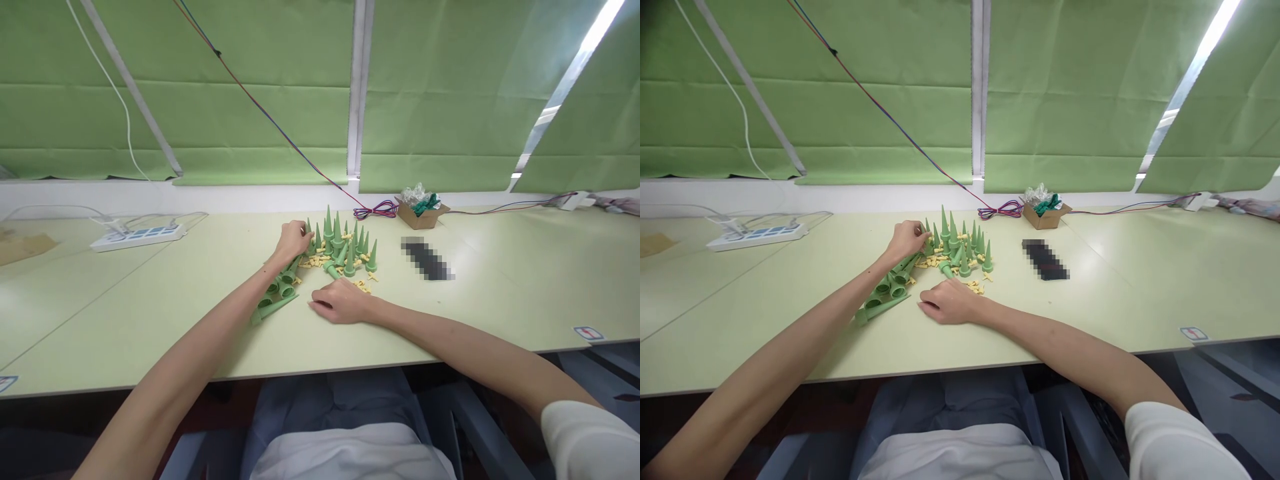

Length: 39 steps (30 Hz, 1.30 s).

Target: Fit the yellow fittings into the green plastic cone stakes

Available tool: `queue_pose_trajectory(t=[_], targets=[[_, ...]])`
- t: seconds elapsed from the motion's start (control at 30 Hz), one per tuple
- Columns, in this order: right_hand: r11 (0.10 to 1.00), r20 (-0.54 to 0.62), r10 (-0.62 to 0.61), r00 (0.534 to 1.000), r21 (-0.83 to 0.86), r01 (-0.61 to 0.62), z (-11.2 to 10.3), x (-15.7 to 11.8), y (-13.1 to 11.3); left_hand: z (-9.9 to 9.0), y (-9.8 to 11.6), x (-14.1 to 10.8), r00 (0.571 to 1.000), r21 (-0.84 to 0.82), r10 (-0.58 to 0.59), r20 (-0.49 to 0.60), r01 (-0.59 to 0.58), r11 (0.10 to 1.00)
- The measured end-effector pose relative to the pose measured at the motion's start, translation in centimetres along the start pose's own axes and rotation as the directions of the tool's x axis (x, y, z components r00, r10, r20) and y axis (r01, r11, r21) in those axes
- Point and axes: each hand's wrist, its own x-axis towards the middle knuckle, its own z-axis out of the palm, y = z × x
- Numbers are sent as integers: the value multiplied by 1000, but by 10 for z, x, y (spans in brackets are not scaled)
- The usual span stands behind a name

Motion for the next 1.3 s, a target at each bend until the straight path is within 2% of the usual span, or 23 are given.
queue_pose_trajectory(t=[0.27,0.6,0.9,1.13,1.3], targets=[[1000,22,12,1000,2,-12,-2,0,0,0,-1,-2,1000,-15,3,3,-3,1000],[1000,17,16,1000,3,-16,-2,0,-1,-2,-2,-3,998,-4,64,11,-64,998],[1000,15,22,1000,5,-22,-2,1,-2,-2,0,-5,998,19,57,12,-57,998],[999,27,33,999,0,-33,-3,0,-2,-4,2,-6,999,8,-19,51,19,1000],[999,34,39,999,9,-39,-3,0,-2,-6,0,-5,998,10,0,69,-1,1000]])
